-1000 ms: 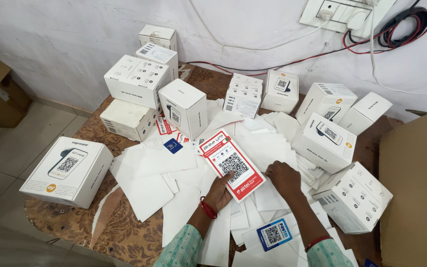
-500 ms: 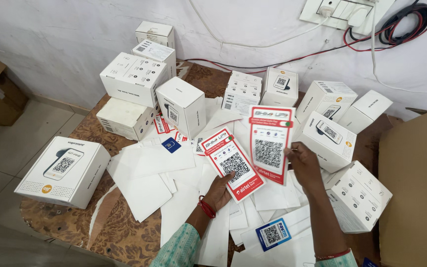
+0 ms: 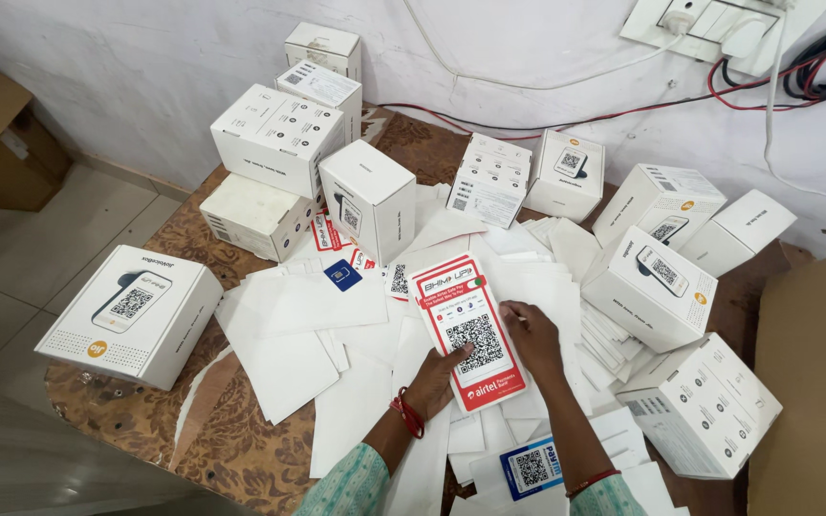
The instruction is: The person sits at a table covered with white boxes and papers, sorting red cards with QR codes. They pick up stacks of cards, separate them, and place them into a cardboard box on the right side of the table.
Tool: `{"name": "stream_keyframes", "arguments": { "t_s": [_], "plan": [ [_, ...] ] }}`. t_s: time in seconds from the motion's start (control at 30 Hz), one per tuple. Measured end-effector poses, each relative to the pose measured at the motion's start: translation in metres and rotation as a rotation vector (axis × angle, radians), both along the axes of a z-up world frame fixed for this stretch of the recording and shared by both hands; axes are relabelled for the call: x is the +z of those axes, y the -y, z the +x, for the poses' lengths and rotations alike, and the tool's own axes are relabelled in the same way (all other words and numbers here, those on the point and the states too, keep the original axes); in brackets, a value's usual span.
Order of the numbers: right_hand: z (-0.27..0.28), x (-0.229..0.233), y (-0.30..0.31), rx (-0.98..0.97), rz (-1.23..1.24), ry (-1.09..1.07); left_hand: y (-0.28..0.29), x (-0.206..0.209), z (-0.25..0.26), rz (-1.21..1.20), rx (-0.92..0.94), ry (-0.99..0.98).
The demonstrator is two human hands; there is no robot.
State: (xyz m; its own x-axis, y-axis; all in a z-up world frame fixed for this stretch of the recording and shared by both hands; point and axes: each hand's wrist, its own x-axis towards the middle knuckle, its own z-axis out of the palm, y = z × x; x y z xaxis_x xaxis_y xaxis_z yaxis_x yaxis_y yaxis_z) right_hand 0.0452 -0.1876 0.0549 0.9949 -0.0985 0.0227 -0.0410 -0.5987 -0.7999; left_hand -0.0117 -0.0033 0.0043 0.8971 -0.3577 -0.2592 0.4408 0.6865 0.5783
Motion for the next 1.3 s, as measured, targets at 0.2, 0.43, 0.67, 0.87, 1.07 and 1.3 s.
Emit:
{"name": "stream_keyframes", "arguments": {
  "t_s": [0.2,0.43,0.67,0.87,1.07,1.3],
  "plan": [
    [0.026,0.005,0.020,0.353,-0.684,0.251,-0.009,0.005,0.035,0.237,0.206,0.046],
    [0.076,0.021,0.012,0.477,-1.009,-0.145,-0.005,-0.004,0.041,0.678,0.305,0.273],
    [0.063,0.006,0.006,0.353,-1.007,-0.124,-0.004,-0.014,0.043,0.770,0.284,0.310],
    [0.024,0.000,0.022,0.291,-0.890,0.174,-0.006,-0.009,0.041,0.781,0.257,0.288],
    [0.007,0.034,0.049,0.134,-0.955,0.249,-0.004,-0.014,0.039,0.797,0.322,0.360],
    [0.011,0.095,0.063,-0.167,-0.266,0.287,-0.005,-0.028,0.047,0.808,0.266,0.423]
  ]
}}
